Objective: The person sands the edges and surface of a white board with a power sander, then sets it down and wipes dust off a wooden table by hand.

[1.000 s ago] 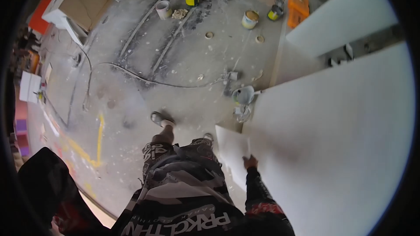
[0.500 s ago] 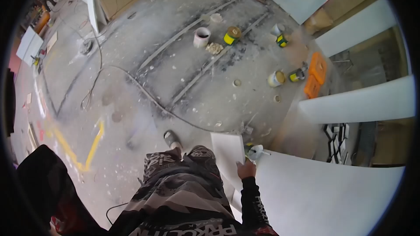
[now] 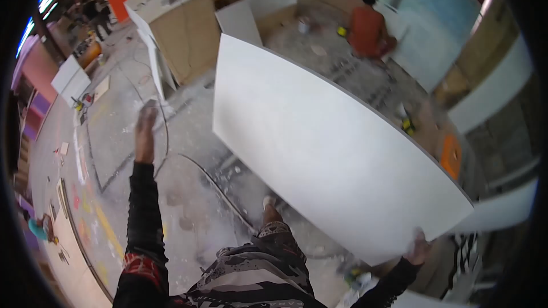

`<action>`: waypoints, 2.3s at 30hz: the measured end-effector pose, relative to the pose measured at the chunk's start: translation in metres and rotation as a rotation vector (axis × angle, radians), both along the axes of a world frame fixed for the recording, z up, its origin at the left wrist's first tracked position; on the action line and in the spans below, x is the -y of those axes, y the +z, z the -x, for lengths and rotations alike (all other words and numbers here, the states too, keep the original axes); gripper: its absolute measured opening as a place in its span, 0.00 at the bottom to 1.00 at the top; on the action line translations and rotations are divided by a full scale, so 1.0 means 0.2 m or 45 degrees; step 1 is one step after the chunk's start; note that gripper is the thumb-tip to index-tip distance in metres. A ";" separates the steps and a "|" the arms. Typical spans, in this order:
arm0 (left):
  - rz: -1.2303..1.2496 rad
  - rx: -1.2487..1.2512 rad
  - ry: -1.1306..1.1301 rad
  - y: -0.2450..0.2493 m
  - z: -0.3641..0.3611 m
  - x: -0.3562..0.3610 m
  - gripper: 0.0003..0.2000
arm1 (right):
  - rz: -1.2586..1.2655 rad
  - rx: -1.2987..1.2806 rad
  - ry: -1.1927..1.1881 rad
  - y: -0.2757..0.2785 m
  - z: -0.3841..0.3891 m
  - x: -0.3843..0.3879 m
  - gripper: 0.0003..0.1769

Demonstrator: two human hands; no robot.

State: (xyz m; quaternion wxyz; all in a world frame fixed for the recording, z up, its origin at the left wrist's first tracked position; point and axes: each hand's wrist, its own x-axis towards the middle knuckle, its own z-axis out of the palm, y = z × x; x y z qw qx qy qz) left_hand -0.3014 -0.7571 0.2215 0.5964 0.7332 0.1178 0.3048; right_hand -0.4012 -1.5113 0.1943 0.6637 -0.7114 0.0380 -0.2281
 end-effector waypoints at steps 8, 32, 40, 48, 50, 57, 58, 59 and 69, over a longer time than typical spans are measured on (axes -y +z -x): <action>0.045 -0.682 -0.149 -0.22 -0.86 -0.41 0.31 | 0.021 -0.165 0.208 -0.45 -1.45 -0.16 0.25; 0.577 0.478 1.347 -0.70 -1.83 -2.07 0.32 | -0.071 -0.004 0.498 -0.14 -4.12 -3.00 0.21; 0.612 0.421 1.413 -0.44 -2.29 -2.30 0.31 | -0.223 -0.014 0.698 -0.21 -4.66 -3.78 0.28; 0.380 1.051 1.451 0.24 -2.72 -2.89 0.27 | -0.744 0.328 1.162 0.18 -5.45 -4.54 0.05; 0.235 1.125 1.467 0.43 -2.79 -2.92 0.27 | -0.879 0.597 1.244 0.32 -5.58 -4.79 0.05; -0.057 1.049 1.703 0.47 -3.00 -2.75 0.25 | -0.839 1.144 1.479 0.59 -5.56 -5.53 0.08; -0.073 1.018 1.742 0.43 -3.00 -2.72 0.25 | -0.677 1.154 1.487 0.60 -5.51 -5.58 0.08; -0.084 0.983 1.777 0.39 -2.99 -2.69 0.25 | -0.467 1.236 1.600 0.66 -5.51 -5.60 0.10; -0.140 0.779 1.952 -0.02 -2.62 -2.74 0.21 | 0.005 1.515 2.078 0.46 -5.30 -6.46 0.23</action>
